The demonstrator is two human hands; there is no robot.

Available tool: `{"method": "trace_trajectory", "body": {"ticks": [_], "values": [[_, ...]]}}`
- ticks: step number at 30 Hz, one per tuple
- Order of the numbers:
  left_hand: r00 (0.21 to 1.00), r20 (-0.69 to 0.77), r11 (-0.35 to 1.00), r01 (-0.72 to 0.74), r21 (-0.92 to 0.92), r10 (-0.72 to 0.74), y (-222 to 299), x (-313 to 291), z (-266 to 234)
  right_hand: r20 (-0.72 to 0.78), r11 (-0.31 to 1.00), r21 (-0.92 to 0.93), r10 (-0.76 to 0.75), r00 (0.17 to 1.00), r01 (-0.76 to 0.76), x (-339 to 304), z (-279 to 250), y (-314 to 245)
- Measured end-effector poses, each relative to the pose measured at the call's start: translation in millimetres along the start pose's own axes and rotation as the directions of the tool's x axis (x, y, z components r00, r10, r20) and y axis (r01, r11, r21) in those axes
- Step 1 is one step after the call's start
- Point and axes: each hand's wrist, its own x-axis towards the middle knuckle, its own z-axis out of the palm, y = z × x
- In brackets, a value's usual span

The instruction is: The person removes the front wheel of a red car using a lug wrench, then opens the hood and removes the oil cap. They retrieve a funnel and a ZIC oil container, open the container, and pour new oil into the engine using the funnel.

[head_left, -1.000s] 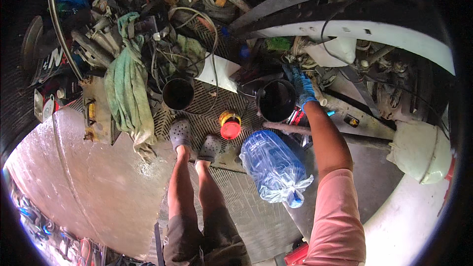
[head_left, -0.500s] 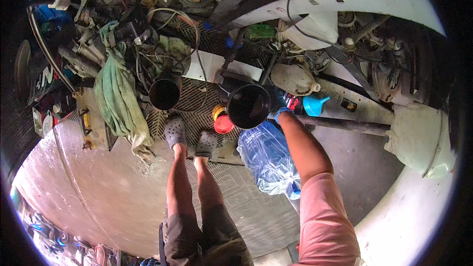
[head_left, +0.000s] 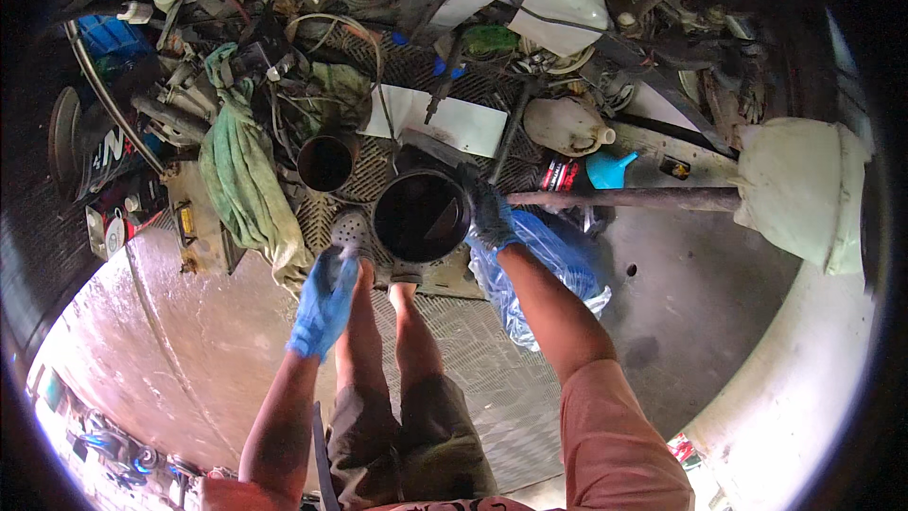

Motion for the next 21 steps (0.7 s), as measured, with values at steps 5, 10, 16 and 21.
{"method": "trace_trajectory", "body": {"ticks": [5,10,16,21], "values": [[0.994,-0.013,0.959,-0.1,0.267,0.107,39,1,30,-0.047,0.993,-0.114,-0.037,0.998,0.032,-43,-16,-36],[0.96,0.055,0.946,-0.281,0.159,0.276,76,-62,-4,-0.029,1.0,-0.014,0.004,1.0,-0.004,-61,-76,-116],[0.998,-0.023,0.968,-0.066,-0.243,0.062,-2,-142,-58,-0.061,0.979,0.198,0.052,0.997,-0.039,-117,-71,-133],[0.926,-0.09,0.929,0.37,0.021,-0.367,-192,-258,-143,-0.016,0.963,0.237,0.132,0.991,-0.125,-178,-102,-171]]}}
